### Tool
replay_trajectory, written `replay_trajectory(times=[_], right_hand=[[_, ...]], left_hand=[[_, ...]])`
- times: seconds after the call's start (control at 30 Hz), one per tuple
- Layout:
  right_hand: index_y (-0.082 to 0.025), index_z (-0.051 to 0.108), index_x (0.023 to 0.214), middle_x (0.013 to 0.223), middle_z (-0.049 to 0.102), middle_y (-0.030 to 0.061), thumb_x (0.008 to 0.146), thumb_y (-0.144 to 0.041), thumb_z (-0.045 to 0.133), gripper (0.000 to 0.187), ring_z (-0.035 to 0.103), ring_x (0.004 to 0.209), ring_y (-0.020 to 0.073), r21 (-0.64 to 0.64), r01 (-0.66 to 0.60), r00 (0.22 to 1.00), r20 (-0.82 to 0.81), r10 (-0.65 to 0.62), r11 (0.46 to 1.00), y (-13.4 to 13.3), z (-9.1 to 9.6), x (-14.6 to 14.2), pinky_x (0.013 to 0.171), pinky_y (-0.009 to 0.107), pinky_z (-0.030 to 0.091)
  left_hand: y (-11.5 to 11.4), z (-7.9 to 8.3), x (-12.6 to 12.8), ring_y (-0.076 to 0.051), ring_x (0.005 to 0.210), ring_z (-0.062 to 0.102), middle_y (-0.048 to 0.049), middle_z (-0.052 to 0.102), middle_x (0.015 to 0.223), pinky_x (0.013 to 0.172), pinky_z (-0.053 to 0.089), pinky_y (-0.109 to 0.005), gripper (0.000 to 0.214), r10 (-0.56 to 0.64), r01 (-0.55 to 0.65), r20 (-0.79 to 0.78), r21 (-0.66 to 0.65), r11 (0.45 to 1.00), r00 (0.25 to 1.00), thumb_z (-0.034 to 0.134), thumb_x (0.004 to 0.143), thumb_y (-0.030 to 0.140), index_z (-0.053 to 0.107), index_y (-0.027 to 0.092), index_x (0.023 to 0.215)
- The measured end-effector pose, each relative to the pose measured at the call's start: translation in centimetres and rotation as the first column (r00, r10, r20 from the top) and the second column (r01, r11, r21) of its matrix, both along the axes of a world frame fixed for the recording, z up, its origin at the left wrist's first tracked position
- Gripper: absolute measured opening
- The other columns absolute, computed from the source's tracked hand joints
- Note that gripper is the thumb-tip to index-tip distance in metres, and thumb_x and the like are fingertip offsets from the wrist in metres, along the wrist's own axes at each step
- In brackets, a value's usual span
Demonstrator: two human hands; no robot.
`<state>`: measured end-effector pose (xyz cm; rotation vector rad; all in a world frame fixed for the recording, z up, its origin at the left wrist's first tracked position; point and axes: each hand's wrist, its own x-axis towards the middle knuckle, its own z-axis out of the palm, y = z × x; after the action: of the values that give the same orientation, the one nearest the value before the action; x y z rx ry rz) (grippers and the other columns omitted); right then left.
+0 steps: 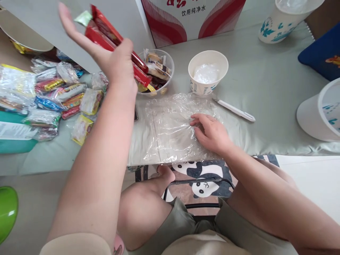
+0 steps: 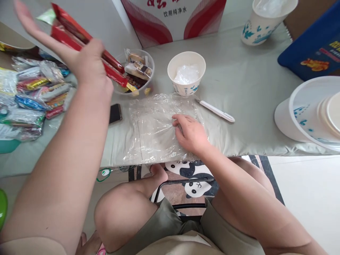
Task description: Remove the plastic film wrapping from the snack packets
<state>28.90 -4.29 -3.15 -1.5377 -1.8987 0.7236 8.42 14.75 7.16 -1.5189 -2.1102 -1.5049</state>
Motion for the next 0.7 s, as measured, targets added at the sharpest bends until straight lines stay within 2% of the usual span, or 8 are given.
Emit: replay_trajectory(times=[0.07, 0.13, 0.27, 0.33, 0.43, 0.5, 0.57, 0.7], right_hand=[[-0.021, 0.062, 0.126, 0.111, 0.080, 0.0081, 0.091, -0.020, 0.047, 0.038, 0.069, 0.121, 0.0302, 0.008, -0.003, 1.000, 0.006, 0.003, 1.000, 0.0, -0.1, 0.0, 0.100, 0.050, 0.056], [-0.021, 0.062, 0.125, 0.110, 0.080, 0.0084, 0.090, -0.019, 0.047, 0.038, 0.069, 0.121, 0.0305, 0.016, -0.001, 1.000, 0.016, 0.000, 1.000, 0.0, -0.1, -0.1, 0.100, 0.050, 0.056], [-0.021, 0.064, 0.123, 0.107, 0.080, 0.0086, 0.090, -0.019, 0.048, 0.036, 0.069, 0.118, 0.0312, 0.038, 0.015, 0.999, 0.042, -0.016, 0.999, 0.1, -0.3, -0.3, 0.098, 0.050, 0.057], [-0.020, 0.064, 0.122, 0.106, 0.080, 0.0085, 0.090, -0.018, 0.048, 0.036, 0.070, 0.116, 0.0312, 0.055, 0.020, 0.998, 0.052, -0.023, 0.998, 0.1, -0.4, -0.4, 0.096, 0.050, 0.057], [-0.020, 0.065, 0.120, 0.107, 0.079, 0.0088, 0.090, -0.018, 0.048, 0.035, 0.070, 0.115, 0.0309, 0.076, 0.019, 0.998, 0.057, -0.023, 0.997, 0.1, -0.5, -0.4, 0.097, 0.049, 0.057], [-0.019, 0.066, 0.119, 0.107, 0.079, 0.0089, 0.090, -0.017, 0.048, 0.034, 0.070, 0.114, 0.0304, 0.088, 0.014, 0.998, 0.060, -0.019, 0.996, 0.1, -0.5, -0.4, 0.097, 0.049, 0.056], [-0.019, 0.066, 0.119, 0.106, 0.079, 0.0089, 0.090, -0.017, 0.048, 0.034, 0.070, 0.112, 0.0302, 0.100, 0.008, 0.998, 0.060, -0.015, 0.995, 0.1, -0.6, -0.4, 0.096, 0.048, 0.056], [-0.018, 0.067, 0.117, 0.105, 0.078, 0.0093, 0.090, -0.016, 0.049, 0.033, 0.071, 0.109, 0.0296, 0.123, 0.009, 0.999, 0.051, -0.015, 0.992, 0.1, -0.8, -0.4, 0.093, 0.046, 0.057]], left_hand=[[0.5, 0.2, -0.8, 0.008, 0.146, 0.039, 0.0071, 0.035, 0.168, 0.103, 0.048, -0.006, 0.092, 0.056, -0.057, 0.074, 0.014, 0.998, 0.996, 0.081, 0.076, 0.021, 0.020, 0.021, 0.145], [0.7, 0.3, -1.3, 0.007, 0.147, 0.039, 0.0138, 0.038, 0.165, 0.101, 0.050, -0.007, 0.091, 0.098, -0.097, 0.052, -0.013, 0.995, 0.994, 0.085, 0.077, 0.029, 0.023, 0.028, 0.143], [0.1, -0.2, -0.3, 0.010, 0.144, 0.040, 0.0109, 0.044, 0.160, 0.113, 0.040, -0.008, 0.091, 0.125, -0.128, -0.037, -0.076, 0.989, 0.991, 0.091, 0.080, 0.036, 0.024, 0.024, 0.141], [-0.1, -0.4, 0.6, 0.013, 0.139, 0.043, 0.0077, 0.047, 0.154, 0.113, 0.037, -0.005, 0.082, 0.104, -0.104, -0.007, -0.060, 0.993, 0.995, 0.088, 0.085, 0.026, 0.027, 0.019, 0.139], [0.3, -0.2, 1.3, 0.012, 0.125, 0.050, 0.0048, 0.050, 0.141, 0.104, 0.042, -0.001, 0.061, 0.084, -0.088, 0.133, 0.022, 0.996, 0.988, 0.076, 0.092, 0.006, 0.032, 0.013, 0.134], [0.8, 0.3, 1.4, 0.012, 0.116, 0.054, 0.0053, 0.050, 0.134, 0.099, 0.044, -0.004, 0.054, 0.073, -0.086, 0.222, 0.051, 0.995, 0.972, 0.073, 0.094, 0.005, 0.034, 0.011, 0.131], [1.2, 0.8, 1.3, 0.011, 0.109, 0.058, 0.0048, 0.051, 0.133, 0.096, 0.045, -0.003, 0.049, 0.005, -0.034, 0.316, 0.087, 0.996, 0.949, 0.068, 0.096, 0.003, 0.033, 0.014, 0.129], [2.0, 1.6, 1.4, 0.005, 0.086, 0.056, -0.0061, 0.045, 0.129, 0.084, 0.049, -0.003, 0.046, -0.220, 0.071, 0.454, 0.323, 0.944, 0.864, 0.032, 0.092, -0.016, 0.023, 0.017, 0.123]])
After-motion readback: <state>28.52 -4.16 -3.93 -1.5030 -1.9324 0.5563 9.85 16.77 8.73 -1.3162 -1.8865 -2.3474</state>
